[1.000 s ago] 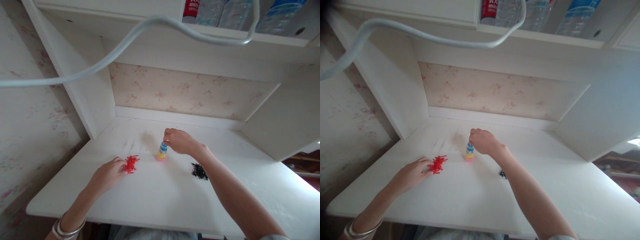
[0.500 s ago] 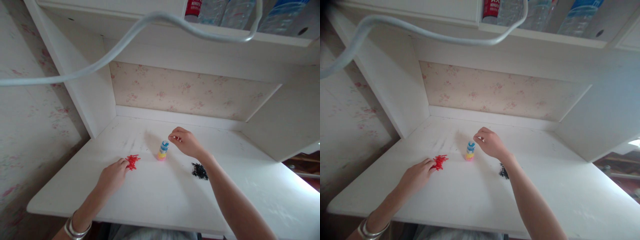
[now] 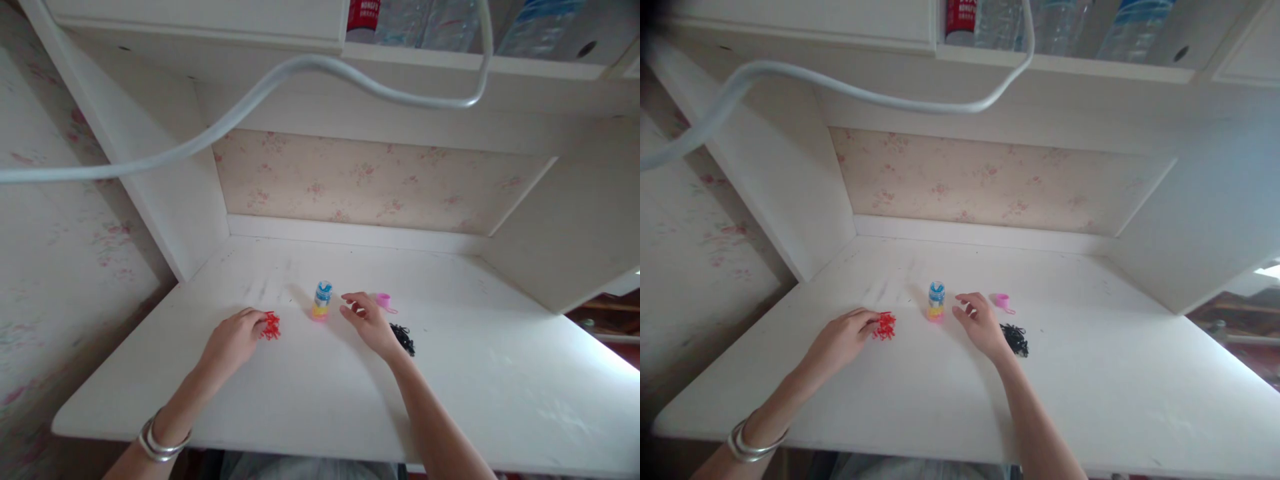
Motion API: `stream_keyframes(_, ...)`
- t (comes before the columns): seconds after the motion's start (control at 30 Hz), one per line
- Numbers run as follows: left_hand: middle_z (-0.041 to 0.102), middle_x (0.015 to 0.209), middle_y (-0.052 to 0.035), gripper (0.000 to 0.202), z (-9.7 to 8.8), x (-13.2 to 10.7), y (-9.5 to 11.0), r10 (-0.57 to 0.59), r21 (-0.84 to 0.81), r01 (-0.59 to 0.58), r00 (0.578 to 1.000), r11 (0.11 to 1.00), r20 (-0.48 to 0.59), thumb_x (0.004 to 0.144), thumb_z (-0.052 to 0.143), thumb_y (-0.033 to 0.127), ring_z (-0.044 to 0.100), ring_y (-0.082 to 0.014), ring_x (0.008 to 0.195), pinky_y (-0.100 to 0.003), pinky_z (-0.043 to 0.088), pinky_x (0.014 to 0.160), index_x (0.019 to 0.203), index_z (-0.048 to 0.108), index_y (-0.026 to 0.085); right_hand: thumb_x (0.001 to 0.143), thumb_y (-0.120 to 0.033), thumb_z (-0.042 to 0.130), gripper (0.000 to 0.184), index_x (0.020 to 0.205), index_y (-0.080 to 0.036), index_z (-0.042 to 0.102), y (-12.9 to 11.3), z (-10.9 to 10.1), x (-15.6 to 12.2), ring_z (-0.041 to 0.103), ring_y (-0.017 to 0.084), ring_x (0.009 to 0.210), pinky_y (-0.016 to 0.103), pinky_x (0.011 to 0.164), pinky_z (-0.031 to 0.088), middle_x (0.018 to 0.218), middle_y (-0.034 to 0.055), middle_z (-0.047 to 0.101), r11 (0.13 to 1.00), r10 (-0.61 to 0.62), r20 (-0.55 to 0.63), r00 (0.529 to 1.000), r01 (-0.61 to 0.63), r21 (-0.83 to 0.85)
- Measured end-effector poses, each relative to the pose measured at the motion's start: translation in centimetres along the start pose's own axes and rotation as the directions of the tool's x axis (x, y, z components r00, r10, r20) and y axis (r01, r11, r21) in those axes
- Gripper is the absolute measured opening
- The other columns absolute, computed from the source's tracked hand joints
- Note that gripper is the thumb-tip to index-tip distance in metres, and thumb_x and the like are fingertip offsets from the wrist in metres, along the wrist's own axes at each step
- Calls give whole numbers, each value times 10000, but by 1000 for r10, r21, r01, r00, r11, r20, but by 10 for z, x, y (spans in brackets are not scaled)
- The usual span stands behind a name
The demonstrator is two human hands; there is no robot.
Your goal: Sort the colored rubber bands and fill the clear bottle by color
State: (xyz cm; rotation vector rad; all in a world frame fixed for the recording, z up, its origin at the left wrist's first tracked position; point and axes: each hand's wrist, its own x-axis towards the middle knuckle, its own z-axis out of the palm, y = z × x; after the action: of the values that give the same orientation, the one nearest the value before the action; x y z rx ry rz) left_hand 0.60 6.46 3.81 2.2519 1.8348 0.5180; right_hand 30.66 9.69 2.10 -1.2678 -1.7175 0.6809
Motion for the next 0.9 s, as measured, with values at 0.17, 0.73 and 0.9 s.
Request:
stream_keyframes(0.17, 694, 1003, -5, 236, 0, 13, 11, 2, -44, -1, 1000, 999, 30, 866, 446, 270, 630, -178, 905, -257, 453, 788, 928, 673, 247, 809, -382, 580, 329, 1100, -227, 588, -3, 10, -5, 555, 143, 802, 291, 666, 496, 1049, 62, 558, 1000, -2, 32, 999, 2, 18)
stream_keyframes(0.73, 678, 770, 0, 241, 6, 26, 37, 26, -140, -18, 998, 990, 58, 867, 434, 305, 603, -127, 630, -257, 428, 648, 838, 655, 213, 709, -359, 670, 675, 1314, -252, 390, 4, 43, -5, 536, 223, 1029, 410, 865, 452, 1211, 91, 539, 999, 17, 38, 999, -15, -48)
stream_keyframes(0.9, 680, 770, -3, 230, 5, 27, 40, 27, -163, -19, 998, 986, 49, 857, 448, 307, 615, -142, 691, -249, 433, 644, 860, 657, 212, 713, -341, 662, 652, 1303, -249, 399, -2, 48, -1, 531, 225, 1070, 403, 886, 435, 1202, 85, 564, 997, -2, 29, 1000, 5, -81)
